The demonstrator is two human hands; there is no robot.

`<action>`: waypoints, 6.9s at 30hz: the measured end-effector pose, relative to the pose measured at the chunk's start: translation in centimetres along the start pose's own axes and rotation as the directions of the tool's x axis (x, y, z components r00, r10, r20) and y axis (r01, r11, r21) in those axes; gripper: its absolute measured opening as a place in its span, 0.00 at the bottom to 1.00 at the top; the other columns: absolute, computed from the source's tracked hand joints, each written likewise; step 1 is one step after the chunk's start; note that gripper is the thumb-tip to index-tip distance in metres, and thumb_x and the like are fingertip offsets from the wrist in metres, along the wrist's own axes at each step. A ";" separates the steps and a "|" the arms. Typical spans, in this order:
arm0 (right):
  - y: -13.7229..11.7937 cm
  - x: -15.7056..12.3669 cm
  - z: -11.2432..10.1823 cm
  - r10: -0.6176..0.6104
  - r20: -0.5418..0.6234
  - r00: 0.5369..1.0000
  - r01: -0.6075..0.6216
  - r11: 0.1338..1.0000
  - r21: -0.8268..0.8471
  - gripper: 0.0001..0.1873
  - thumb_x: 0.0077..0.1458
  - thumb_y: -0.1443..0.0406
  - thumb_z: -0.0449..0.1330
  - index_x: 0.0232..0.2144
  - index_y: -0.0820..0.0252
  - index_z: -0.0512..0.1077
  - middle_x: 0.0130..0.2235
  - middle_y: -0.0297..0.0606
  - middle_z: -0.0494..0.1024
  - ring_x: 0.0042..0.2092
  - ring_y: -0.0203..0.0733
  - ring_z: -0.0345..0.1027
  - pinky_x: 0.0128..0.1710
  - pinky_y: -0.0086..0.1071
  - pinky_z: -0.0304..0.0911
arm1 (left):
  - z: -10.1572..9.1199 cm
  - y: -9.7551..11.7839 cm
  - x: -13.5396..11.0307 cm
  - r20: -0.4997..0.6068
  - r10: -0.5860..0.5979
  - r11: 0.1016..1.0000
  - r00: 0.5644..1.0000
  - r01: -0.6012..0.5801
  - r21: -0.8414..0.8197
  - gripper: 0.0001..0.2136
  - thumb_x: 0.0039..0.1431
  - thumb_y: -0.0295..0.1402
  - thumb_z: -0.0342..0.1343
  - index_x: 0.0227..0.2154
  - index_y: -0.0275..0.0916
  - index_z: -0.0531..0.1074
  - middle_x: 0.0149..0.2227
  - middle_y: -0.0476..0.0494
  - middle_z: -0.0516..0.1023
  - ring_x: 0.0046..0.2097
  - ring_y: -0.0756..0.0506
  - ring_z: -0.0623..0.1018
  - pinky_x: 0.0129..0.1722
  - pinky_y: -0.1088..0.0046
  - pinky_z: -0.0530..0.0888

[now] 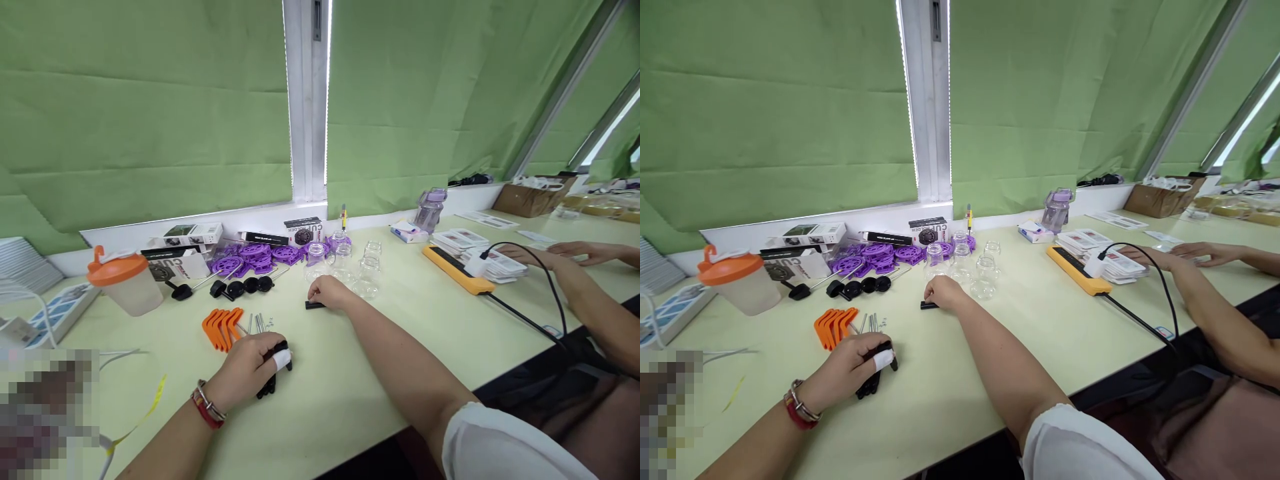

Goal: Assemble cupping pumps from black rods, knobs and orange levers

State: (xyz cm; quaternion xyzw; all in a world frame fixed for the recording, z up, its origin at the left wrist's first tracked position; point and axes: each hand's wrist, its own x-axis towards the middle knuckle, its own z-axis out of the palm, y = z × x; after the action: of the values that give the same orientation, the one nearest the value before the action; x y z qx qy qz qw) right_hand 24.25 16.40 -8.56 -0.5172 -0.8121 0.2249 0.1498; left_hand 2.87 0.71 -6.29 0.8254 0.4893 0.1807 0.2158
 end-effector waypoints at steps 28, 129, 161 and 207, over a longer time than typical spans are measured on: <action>-5.3 -5.5 -1.9 -0.478 -0.002 0.878 0.433 0.794 0.427 0.06 0.52 0.65 0.59 0.31 0.63 0.74 0.34 0.36 0.72 0.33 0.32 0.65 0.33 0.25 0.61 | 0.3 0.0 0.0 -0.029 0.005 1.000 1.000 -0.005 0.013 0.11 0.60 0.37 0.47 0.26 0.38 0.69 0.25 0.50 0.70 0.28 0.50 0.68 0.28 0.76 0.64; -6.6 -5.9 2.6 -0.071 0.436 0.897 -0.240 0.750 0.616 0.06 0.44 0.71 0.62 0.20 0.64 0.69 0.15 0.31 0.70 0.17 0.31 0.63 0.18 0.23 0.61 | -2.9 -1.9 -0.5 -0.013 0.082 0.996 0.997 -0.081 0.020 0.21 0.49 0.43 0.60 0.45 0.39 0.69 0.41 0.42 0.71 0.40 0.44 0.70 0.40 0.67 0.69; -1.3 -3.5 -1.2 0.092 0.136 0.986 -0.106 0.989 0.104 0.09 0.38 0.70 0.67 0.28 0.61 0.77 0.26 0.34 0.74 0.28 0.35 0.65 0.26 0.26 0.56 | -0.9 -1.5 -0.1 -0.090 0.090 0.996 0.992 -0.089 0.012 0.19 0.57 0.42 0.54 0.49 0.40 0.64 0.45 0.39 0.71 0.44 0.42 0.71 0.42 0.63 0.70; -6.0 -6.6 -1.2 -0.607 0.161 0.779 0.387 0.666 0.637 0.10 0.46 0.60 0.66 0.30 0.60 0.79 0.33 0.36 0.73 0.34 0.34 0.67 0.37 0.27 0.63 | 1.0 0.5 0.3 -0.043 0.071 0.995 0.997 -0.068 0.066 0.05 0.54 0.32 0.51 0.25 0.39 0.66 0.22 0.49 0.68 0.33 0.45 0.65 0.33 0.70 0.65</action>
State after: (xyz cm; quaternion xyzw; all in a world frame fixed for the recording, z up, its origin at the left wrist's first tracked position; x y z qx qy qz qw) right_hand 22.96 8.48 -4.54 -0.1508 -0.8300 0.4972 0.2027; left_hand 3.90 0.62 -6.88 0.8443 0.4705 0.1908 0.1715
